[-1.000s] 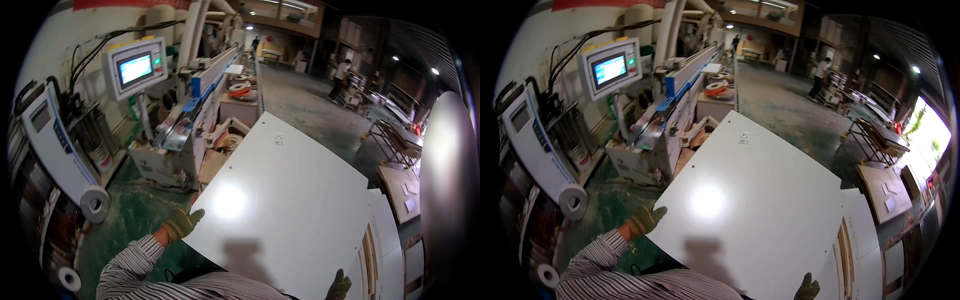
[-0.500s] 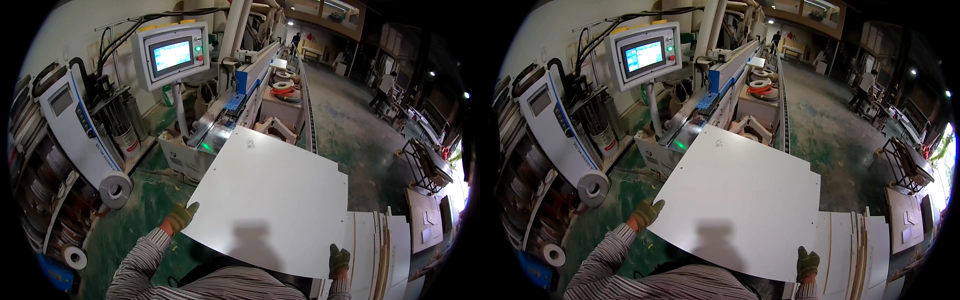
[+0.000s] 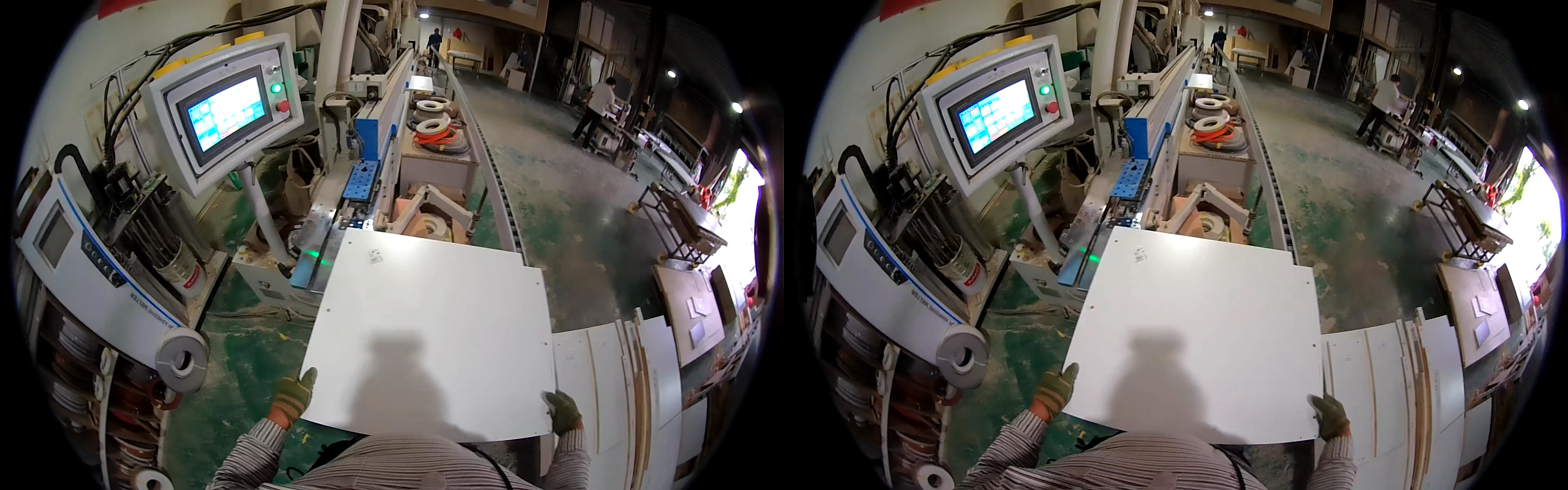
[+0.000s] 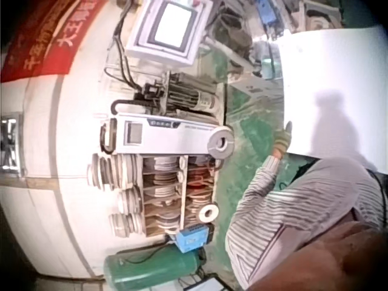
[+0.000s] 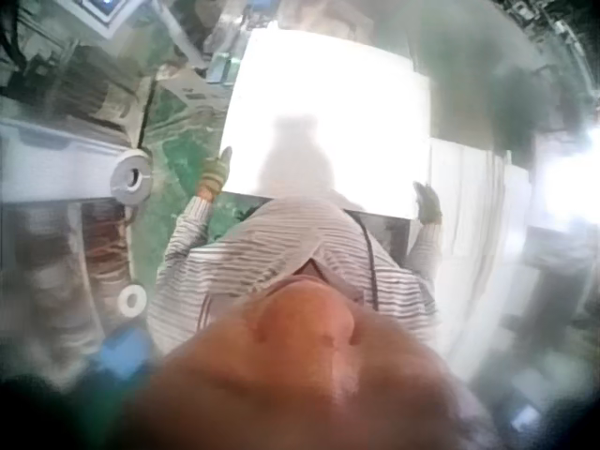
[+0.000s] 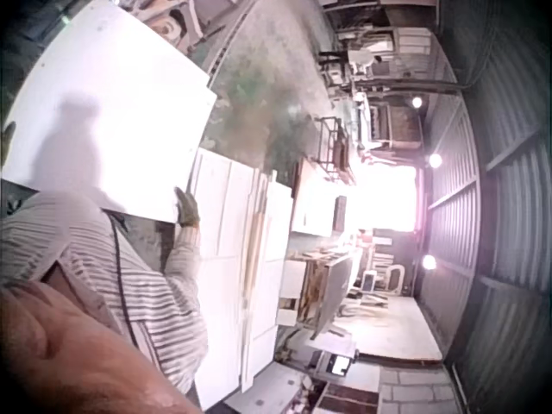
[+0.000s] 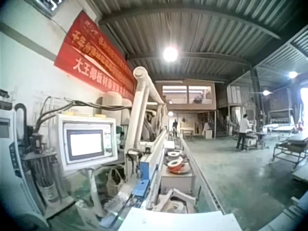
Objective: The person repeatedly picks up white rectangular boards and long strips, places them on an edge banding machine, and runs them through to apply adhesive tape to the edges. Processed boards are stacked on a nearby table.
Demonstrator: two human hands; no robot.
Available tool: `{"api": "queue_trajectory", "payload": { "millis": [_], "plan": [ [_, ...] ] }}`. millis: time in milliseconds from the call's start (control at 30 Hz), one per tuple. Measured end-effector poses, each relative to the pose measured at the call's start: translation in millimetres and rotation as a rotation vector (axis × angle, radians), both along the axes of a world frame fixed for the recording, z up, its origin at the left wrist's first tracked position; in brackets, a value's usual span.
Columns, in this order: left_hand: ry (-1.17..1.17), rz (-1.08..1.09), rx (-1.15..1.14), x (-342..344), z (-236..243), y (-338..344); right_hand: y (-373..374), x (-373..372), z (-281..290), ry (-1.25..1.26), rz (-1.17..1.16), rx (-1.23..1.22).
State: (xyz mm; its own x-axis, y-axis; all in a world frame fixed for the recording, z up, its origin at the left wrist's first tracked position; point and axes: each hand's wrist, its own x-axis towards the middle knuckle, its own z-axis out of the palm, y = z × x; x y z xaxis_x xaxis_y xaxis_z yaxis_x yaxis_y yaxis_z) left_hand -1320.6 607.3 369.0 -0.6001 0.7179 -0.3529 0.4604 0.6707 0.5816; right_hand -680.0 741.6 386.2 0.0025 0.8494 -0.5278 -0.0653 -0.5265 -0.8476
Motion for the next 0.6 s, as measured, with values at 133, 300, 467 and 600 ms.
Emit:
{"api": "queue_trajectory", "payload": {
  "millis": [133,300,467,600],
  "plan": [
    [0.045,0.008,0.061,-9.8,-0.6,32.9,-45.4,-2.4,-45.4,0.779,-0.265,-0.045],
    [0.0,-0.012,0.052,-23.9,-16.6,77.9,-36.6,-100.5,-50.0,1.108,-0.452,-0.037],
    [0.515,-0.052,0.433,-6.9,9.9,120.2,39.5,-79.5,-57.2,0.936,0.038,-0.166],
    [0.879,-0.404,0.343,15.3,24.4,144.2,64.0,-119.1,-39.7,0.904,-0.33,-0.047]
  ]
}}
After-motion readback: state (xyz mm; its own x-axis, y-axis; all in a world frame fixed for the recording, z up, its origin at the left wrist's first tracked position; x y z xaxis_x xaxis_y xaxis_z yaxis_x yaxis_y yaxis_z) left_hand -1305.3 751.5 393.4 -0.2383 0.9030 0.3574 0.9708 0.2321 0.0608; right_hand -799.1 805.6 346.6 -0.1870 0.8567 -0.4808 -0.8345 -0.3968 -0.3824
